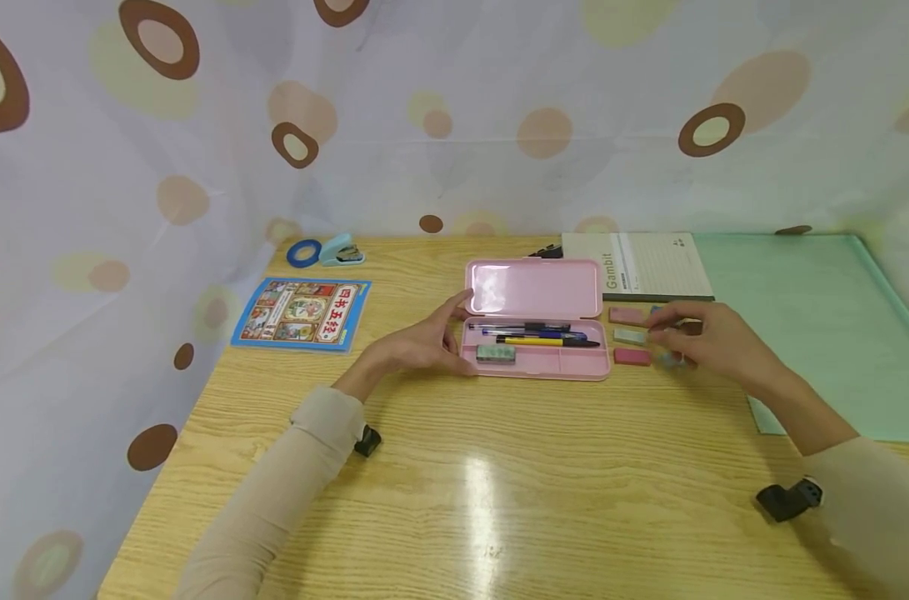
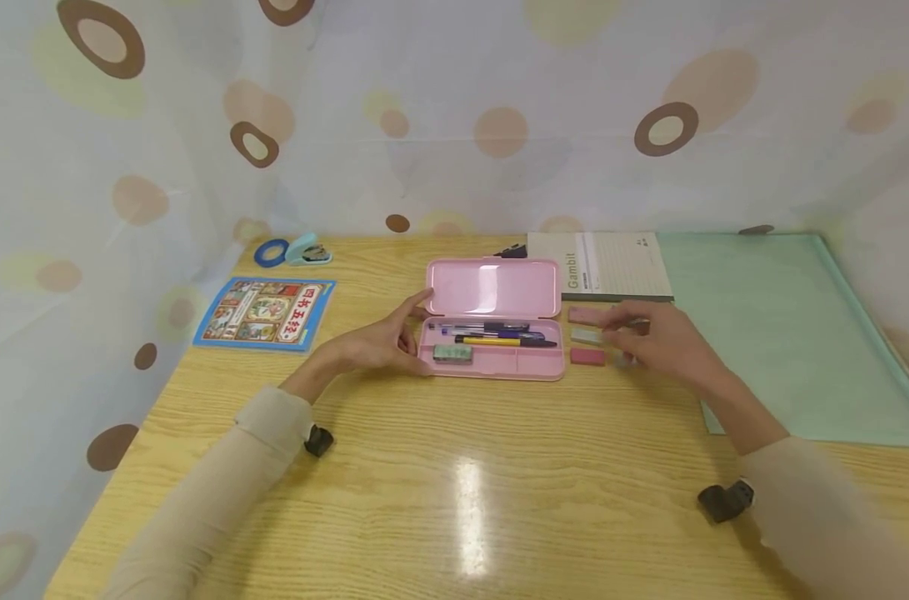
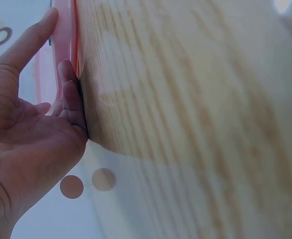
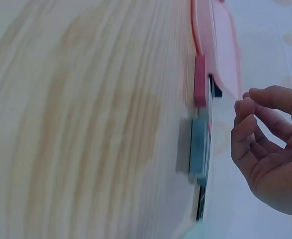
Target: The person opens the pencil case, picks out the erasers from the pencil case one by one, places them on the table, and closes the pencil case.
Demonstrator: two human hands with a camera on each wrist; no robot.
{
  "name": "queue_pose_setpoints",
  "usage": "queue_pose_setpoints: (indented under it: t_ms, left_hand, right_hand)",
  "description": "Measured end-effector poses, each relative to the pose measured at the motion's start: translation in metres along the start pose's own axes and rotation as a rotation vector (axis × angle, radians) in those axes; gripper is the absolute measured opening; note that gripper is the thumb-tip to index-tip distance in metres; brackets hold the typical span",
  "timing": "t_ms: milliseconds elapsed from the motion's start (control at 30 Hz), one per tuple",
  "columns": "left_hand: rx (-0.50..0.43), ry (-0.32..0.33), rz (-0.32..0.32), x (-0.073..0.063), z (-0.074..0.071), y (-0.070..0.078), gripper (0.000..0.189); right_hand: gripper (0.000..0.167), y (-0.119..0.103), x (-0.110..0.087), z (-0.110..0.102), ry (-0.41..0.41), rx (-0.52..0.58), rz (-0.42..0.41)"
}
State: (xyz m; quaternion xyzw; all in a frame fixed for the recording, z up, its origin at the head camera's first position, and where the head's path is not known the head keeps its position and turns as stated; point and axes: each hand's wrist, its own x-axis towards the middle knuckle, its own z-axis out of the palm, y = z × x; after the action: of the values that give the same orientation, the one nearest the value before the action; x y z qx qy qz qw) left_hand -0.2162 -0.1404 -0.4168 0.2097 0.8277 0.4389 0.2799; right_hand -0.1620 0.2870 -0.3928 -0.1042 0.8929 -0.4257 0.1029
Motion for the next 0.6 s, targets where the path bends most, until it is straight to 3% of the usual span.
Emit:
queue_pose_setpoints:
  t_ms: [600]
  left_hand:
    - [0.016,0.000,0.001,0.001,-0.001,-0.002,0.124]
  right_hand:
    - [0.029,-0.063,0.047,0.086,-0.159,0.008,-0.185]
